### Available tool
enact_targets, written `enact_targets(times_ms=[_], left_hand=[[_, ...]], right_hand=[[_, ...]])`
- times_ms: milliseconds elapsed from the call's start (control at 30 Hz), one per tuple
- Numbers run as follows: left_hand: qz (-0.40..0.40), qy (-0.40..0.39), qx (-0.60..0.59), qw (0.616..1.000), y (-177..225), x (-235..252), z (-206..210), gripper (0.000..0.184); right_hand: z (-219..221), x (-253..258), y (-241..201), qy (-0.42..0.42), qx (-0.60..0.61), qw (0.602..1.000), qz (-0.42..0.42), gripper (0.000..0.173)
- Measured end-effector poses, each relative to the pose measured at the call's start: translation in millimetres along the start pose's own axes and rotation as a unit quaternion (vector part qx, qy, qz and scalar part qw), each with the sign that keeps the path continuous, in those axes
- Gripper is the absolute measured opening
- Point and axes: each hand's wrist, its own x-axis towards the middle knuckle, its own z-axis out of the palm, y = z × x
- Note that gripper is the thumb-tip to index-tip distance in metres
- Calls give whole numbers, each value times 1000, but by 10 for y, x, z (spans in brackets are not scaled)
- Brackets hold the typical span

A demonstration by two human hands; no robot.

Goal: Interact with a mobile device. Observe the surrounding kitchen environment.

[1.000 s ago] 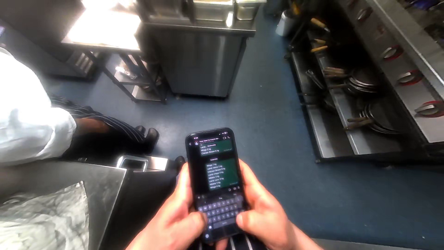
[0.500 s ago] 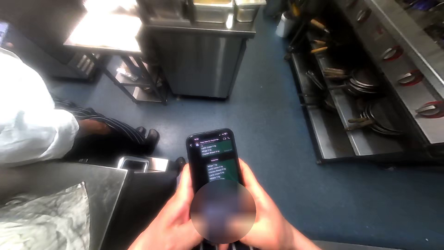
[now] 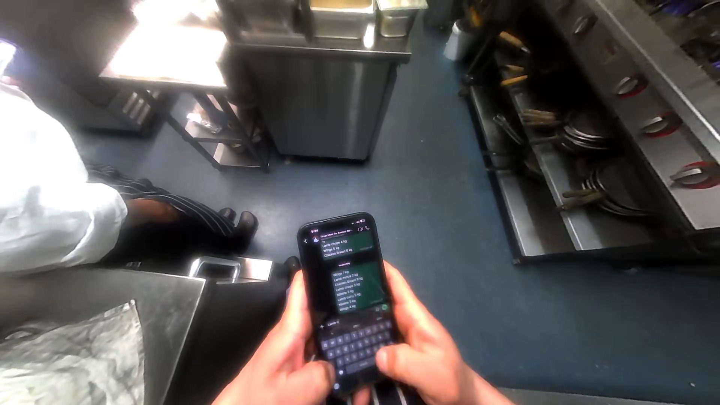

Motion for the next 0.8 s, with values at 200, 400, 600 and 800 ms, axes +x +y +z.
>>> enact_targets(times_ms=[200,400,600,800], left_hand=[[13,-4,18,1000,-25,-20,7,104],[9,-2,65,998,-18,-65,26,108],[-22,-14,60,998,43,-86,-30,113],[-29,10,83,996,44,-146,-22,117]], right_hand=[[44,-4,21,39,-28,999,-9,84],[119,9,42,95,-52,994,-5,68],[40,-22,76,8,46,999,-2,79],[58,-8,87,0,30,1000,-4,83]])
